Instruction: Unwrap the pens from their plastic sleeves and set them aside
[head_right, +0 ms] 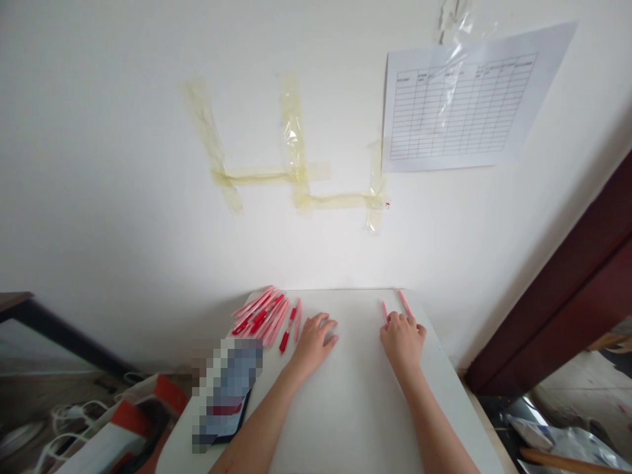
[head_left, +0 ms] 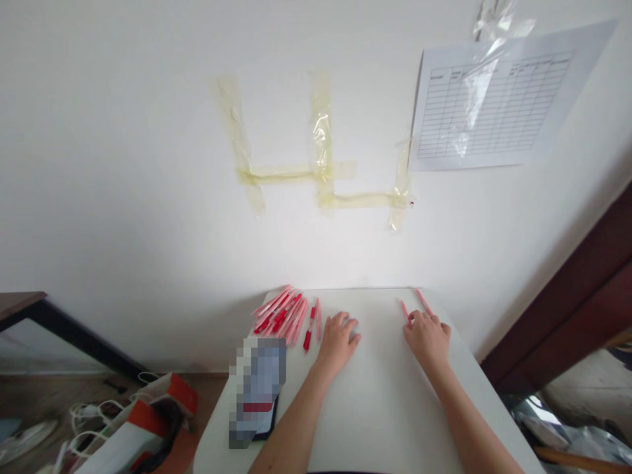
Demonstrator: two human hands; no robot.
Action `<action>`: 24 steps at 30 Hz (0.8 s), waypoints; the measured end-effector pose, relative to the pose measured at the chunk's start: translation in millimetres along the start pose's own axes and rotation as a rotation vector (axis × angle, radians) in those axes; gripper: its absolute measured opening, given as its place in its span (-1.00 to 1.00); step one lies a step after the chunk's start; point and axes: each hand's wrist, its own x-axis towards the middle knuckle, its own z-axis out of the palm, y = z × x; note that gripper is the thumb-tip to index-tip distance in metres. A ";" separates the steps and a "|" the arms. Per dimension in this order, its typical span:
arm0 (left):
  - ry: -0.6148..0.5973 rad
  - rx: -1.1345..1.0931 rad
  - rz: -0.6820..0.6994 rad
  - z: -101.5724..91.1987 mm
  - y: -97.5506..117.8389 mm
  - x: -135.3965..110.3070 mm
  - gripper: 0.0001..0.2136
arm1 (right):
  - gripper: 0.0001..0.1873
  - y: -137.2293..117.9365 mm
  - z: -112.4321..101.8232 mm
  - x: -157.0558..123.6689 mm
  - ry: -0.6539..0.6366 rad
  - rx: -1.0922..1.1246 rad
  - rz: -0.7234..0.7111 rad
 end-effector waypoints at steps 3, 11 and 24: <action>0.001 -0.002 -0.001 -0.6 0.5 -0.1 -0.70 | -0.82 6.4 6.3 5.4 0.071 -0.020 0.012; -0.009 0.002 -0.015 -2.1 2.2 0.3 -0.70 | -0.74 18.2 17.9 18.2 0.203 -0.023 0.005; -0.012 0.029 -0.014 -0.9 1.4 1.4 -0.71 | -0.65 22.5 21.6 27.7 0.324 -0.105 0.014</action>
